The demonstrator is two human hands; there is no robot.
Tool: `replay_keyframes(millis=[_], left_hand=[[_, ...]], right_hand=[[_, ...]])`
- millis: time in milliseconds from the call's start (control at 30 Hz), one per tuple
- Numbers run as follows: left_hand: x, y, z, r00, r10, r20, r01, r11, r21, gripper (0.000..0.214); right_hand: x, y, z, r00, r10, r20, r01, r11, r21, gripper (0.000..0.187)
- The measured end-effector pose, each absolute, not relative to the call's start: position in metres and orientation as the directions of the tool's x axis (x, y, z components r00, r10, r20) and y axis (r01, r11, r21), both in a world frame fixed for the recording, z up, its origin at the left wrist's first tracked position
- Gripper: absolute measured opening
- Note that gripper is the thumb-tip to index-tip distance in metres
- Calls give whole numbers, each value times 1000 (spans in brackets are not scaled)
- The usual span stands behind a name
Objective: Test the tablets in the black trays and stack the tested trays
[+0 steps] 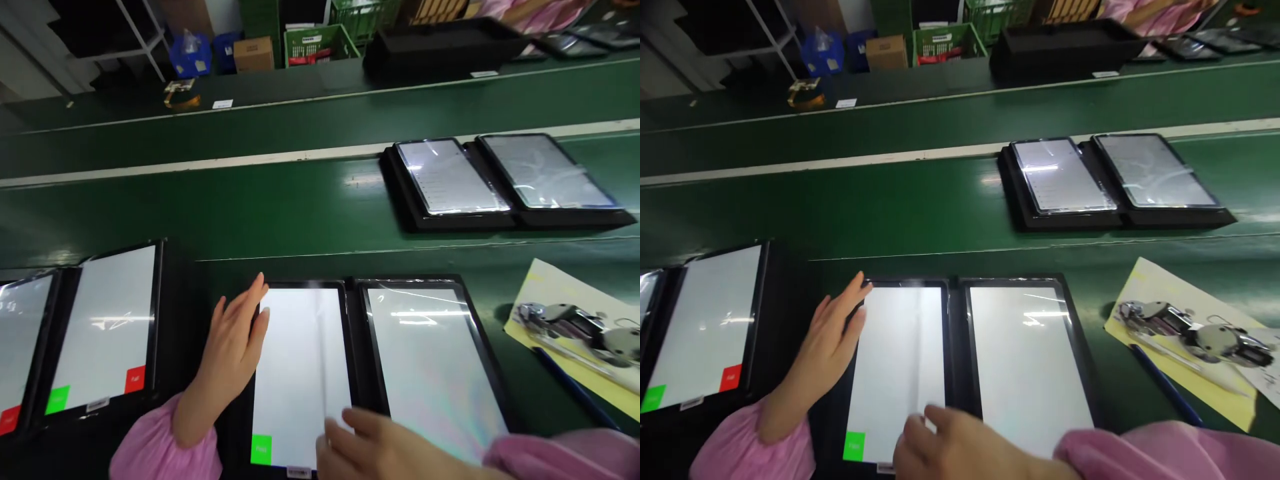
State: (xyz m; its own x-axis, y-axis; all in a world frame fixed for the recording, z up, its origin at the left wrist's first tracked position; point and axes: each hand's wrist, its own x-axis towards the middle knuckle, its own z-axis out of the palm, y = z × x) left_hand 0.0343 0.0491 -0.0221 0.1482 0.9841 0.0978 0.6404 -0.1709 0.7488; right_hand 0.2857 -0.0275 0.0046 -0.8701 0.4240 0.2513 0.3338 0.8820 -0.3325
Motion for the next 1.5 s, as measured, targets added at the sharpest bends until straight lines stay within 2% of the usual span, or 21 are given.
replay_keyframes(millis=[67,133,167,200,233,267,333,400,567,1033,1233,1500], left_hand=[[40,62,-39,139,990,24,598,-103,795,50],[41,68,-48,43,999,-9,399,-9,917,48],[40,69,-50,-37,999,-35,251,43,967,47],[38,68,-51,-122,990,-70,97,82,992,47],[36,65,-52,-196,974,-113,-43,107,993,46],[35,62,-52,-247,957,-152,-150,117,982,45],[32,55,-52,-286,938,-197,-253,124,959,43],[32,50,-53,-286,936,-204,-263,128,956,41],[34,47,-53,-275,945,-179,-236,114,965,39],[34,48,-55,-256,961,-106,-228,46,972,32],[33,51,-57,-245,967,-75,-226,19,974,30],[33,49,-57,-252,967,-34,-176,-12,984,29]], right_hand=[[290,5,3,-841,479,252,377,852,-363,12],[298,49,2,-727,630,274,445,736,-510,24],[303,72,3,-592,759,270,478,600,-641,17],[308,94,6,-467,860,207,466,438,-769,9],[314,114,10,-340,926,162,436,308,-845,9],[319,131,15,-234,960,155,398,240,-885,12],[327,153,27,-95,978,184,340,205,-918,15],[332,160,38,-38,971,237,313,237,-920,15],[331,146,49,-26,952,304,308,297,-904,10],[328,110,53,-44,951,307,328,304,-894,14],[325,92,56,-71,968,242,338,251,-907,21],[317,67,51,-105,959,263,312,283,-907,20]])
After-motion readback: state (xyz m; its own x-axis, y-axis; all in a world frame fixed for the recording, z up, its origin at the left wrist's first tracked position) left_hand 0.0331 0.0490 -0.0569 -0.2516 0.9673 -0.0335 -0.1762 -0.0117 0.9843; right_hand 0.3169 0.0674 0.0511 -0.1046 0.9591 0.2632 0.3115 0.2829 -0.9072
